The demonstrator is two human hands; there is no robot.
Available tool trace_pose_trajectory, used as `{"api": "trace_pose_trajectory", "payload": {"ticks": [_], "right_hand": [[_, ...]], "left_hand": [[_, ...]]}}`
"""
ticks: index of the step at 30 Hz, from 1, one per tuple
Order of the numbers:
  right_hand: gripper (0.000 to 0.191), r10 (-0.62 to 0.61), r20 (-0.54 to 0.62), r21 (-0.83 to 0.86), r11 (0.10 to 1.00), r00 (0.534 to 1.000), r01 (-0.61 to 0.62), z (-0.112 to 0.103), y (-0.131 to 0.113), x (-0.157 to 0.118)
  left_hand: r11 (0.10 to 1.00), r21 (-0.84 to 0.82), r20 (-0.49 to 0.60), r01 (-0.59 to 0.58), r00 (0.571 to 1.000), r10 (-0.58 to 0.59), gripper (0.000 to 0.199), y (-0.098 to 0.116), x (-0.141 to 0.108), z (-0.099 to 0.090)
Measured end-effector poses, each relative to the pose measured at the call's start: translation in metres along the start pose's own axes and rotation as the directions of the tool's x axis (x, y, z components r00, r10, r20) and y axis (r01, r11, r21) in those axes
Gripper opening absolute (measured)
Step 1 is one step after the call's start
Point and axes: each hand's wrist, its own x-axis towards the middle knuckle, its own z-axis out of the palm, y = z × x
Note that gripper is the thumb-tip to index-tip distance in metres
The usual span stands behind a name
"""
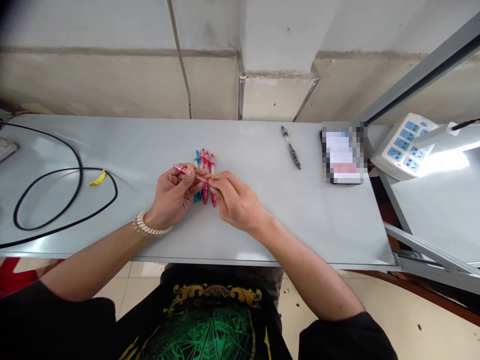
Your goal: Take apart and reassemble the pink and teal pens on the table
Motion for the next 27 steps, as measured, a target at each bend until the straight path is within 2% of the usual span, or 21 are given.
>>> {"api": "trace_pose_trajectory", "payload": {"ticks": [2, 4, 6, 8, 11, 15, 17, 19, 23, 25, 27], "right_hand": [[0.016, 0.106, 0.011, 0.016, 0.994, 0.994, -0.106, 0.0, -0.001, 0.001], [0.021, 0.285, 0.063, 0.093, 0.952, 0.956, -0.29, 0.0, -0.004, 0.002], [0.029, 0.373, 0.083, 0.156, 0.911, 0.924, -0.382, -0.003, -0.004, 0.004], [0.04, 0.305, 0.052, 0.166, 0.936, 0.951, -0.309, -0.007, -0.003, 0.005], [0.02, 0.167, 0.044, 0.132, 0.976, 0.985, -0.171, -0.008, 0.001, 0.003], [0.019, 0.27, 0.054, 0.109, 0.955, 0.961, -0.275, -0.005, 0.003, 0.001], [0.032, 0.285, 0.024, 0.106, 0.952, 0.958, -0.286, -0.005, 0.002, 0.001], [0.036, 0.238, -0.015, 0.103, 0.966, 0.971, -0.235, -0.008, 0.002, 0.002], [0.016, 0.116, -0.074, 0.041, 0.993, 0.99, -0.113, -0.01, -0.001, 0.004], [0.015, 0.16, -0.072, 0.012, 0.987, 0.984, -0.16, -0.009, -0.003, 0.004], [0.027, 0.304, -0.015, 0.035, 0.952, 0.952, -0.304, -0.008, -0.007, 0.005]], "left_hand": [[1.0, 0.001, 0.0, -0.011, 1.0, 0.011, 0.036, -0.001, 0.0, 0.0], [1.0, -0.002, 0.004, -0.027, 1.0, 0.027, 0.035, -0.001, 0.001, 0.0], [0.999, -0.016, -0.002, -0.045, 0.999, 0.044, 0.033, -0.001, 0.001, 0.0], [0.998, -0.033, -0.024, -0.055, 0.998, 0.055, 0.034, 0.0, 0.002, -0.001], [0.999, -0.033, -0.044, -0.037, 0.998, 0.035, 0.037, 0.001, 0.003, -0.002], [0.999, -0.026, -0.036, -0.019, 0.999, 0.018, 0.038, 0.001, 0.003, -0.001], [0.999, -0.035, -0.052, -0.036, 0.998, 0.034, 0.037, 0.001, 0.003, -0.001], [0.997, -0.052, -0.054, -0.054, 0.997, 0.051, 0.036, 0.0, 0.003, -0.001], [0.996, -0.061, -0.041, -0.061, 0.997, 0.058, 0.034, -0.002, 0.004, -0.003], [0.997, -0.044, -0.038, -0.067, 0.997, 0.065, 0.034, -0.003, 0.005, -0.003], [0.996, -0.032, -0.014, -0.086, 0.996, 0.085, 0.033, -0.004, 0.004, -0.004]]}}
